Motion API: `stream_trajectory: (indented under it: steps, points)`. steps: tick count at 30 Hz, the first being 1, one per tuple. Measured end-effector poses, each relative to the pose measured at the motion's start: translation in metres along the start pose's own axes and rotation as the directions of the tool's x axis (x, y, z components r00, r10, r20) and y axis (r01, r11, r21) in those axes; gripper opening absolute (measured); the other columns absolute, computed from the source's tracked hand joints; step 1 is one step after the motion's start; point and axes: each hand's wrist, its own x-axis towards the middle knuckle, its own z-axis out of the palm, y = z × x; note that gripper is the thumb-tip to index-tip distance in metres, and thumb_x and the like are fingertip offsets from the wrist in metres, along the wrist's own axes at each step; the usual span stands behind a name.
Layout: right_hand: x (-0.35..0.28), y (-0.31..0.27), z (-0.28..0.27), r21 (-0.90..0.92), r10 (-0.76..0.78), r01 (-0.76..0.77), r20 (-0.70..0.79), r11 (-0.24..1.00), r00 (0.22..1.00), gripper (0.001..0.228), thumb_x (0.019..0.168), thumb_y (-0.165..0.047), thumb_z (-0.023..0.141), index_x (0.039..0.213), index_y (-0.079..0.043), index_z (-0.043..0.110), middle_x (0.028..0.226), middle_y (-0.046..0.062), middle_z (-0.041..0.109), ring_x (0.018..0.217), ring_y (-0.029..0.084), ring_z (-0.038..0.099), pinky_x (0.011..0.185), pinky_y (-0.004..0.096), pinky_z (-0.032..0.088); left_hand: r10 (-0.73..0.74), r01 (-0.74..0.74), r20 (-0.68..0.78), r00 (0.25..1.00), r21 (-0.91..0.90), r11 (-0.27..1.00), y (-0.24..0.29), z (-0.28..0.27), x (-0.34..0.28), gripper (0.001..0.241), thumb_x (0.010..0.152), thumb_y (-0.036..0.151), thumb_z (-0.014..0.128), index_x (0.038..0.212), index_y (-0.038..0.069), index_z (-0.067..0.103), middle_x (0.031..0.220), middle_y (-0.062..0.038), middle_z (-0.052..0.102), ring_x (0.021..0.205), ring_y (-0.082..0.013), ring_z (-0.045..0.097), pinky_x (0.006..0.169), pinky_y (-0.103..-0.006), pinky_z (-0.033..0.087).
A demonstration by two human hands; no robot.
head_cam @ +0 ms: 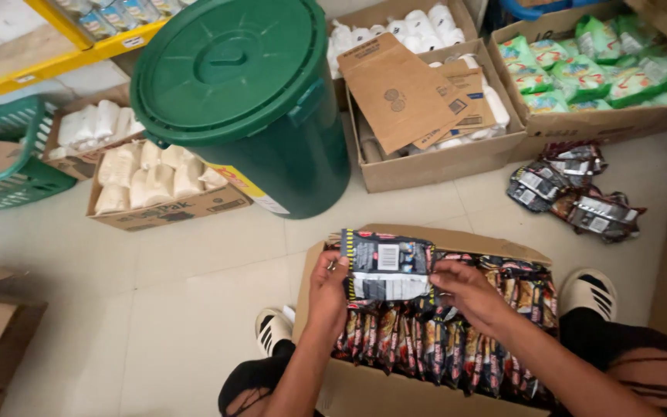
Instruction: The person organizes ramen packets into a cardboard box. They pick up individual packets from a pile on the floor and place them in neat rows inside the box by hand.
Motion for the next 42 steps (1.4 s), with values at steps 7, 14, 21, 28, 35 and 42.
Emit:
stream_trajectory:
  steps: [7, 14, 21, 28, 35, 42]
  points:
    - [0.008, 0.006, -0.001, -0.027, 0.001, -0.004, -0.103, 1.000, 0.995, 0.017, 0.092, -0.012, 0.070, 0.107, -0.009, 0.062, 0.096, 0.003, 0.067, 0.086, 0.017, 0.061, 0.077, 0.037, 0.051, 0.023, -0.022, -0.013, 1.000, 0.051, 0.998, 0.015, 0.008, -0.010, 0.008, 0.100, 0.011, 0.063, 0.103, 0.004, 0.065, 0.093, -0.003, 0.070, 0.084, -0.0111, 0.060, 0.079, -0.0297, 0.051]
    - [0.010, -0.005, -0.002, -0.046, -0.014, 0.010, -0.089, 0.999, 0.996, 0.014, 0.092, -0.011, 0.070, 0.103, -0.009, 0.062, 0.095, 0.003, 0.067, 0.088, 0.016, 0.062, 0.079, 0.036, 0.052, -0.062, 0.061, -0.063, 0.996, -0.012, 0.998, 0.018, 0.005, -0.010, 0.007, 0.095, 0.007, 0.069, 0.099, 0.001, 0.071, 0.093, -0.005, 0.074, 0.082, -0.0127, 0.066, 0.076, -0.0302, 0.054]
    - [0.030, 0.003, -0.018, -0.208, -0.235, 0.215, -0.080, 0.954, 0.969, 0.014, 0.094, -0.014, 0.069, 0.105, -0.004, 0.068, 0.098, 0.002, 0.070, 0.089, 0.014, 0.064, 0.082, 0.034, 0.055, 0.002, -0.002, 0.003, 1.000, -0.085, 0.996, 0.002, -0.001, -0.003, 0.002, 0.096, 0.003, 0.069, 0.099, 0.002, 0.069, 0.096, -0.006, 0.074, 0.084, -0.0122, 0.067, 0.077, -0.0307, 0.056]
    - [0.016, -0.004, 0.029, -0.135, 0.140, -0.169, -0.207, 0.976, 0.968, 0.038, 0.099, -0.037, 0.056, 0.120, -0.006, 0.063, 0.116, 0.011, 0.073, 0.102, 0.023, 0.069, 0.090, 0.045, 0.058, 0.216, -0.232, 0.090, 0.972, 0.498, 0.836, -0.036, 0.006, 0.008, 0.005, 0.092, 0.003, 0.073, 0.097, 0.003, 0.072, 0.094, -0.007, 0.074, 0.085, -0.0157, 0.069, 0.078, -0.0314, 0.056]
    - [0.066, 0.066, -0.014, 0.204, 0.416, -0.392, -0.089, 0.897, 0.905, 0.054, 0.093, -0.046, 0.055, 0.126, -0.003, 0.054, 0.125, 0.022, 0.063, 0.110, 0.035, 0.068, 0.100, 0.054, 0.054, -0.004, -0.625, 0.628, 0.778, 0.774, 0.103, -0.065, 0.024, -0.025, 0.018, 0.089, 0.005, 0.065, 0.100, 0.011, 0.077, 0.112, -0.012, 0.074, 0.103, -0.0311, 0.068, 0.095, -0.0461, 0.053]
    - [0.126, 0.145, -0.064, 0.227, 0.341, -0.301, -0.163, 0.926, 0.926, 0.012, 0.082, -0.014, 0.057, 0.093, -0.008, 0.058, 0.093, 0.008, 0.061, 0.090, 0.024, 0.061, 0.086, 0.050, 0.053, -0.138, -0.697, 0.684, 0.717, 0.697, -0.165, -0.099, 0.011, -0.015, 0.038, 0.084, 0.011, 0.059, 0.119, 0.012, 0.075, 0.136, -0.018, 0.061, 0.130, -0.0373, 0.052, 0.105, -0.0552, 0.040]
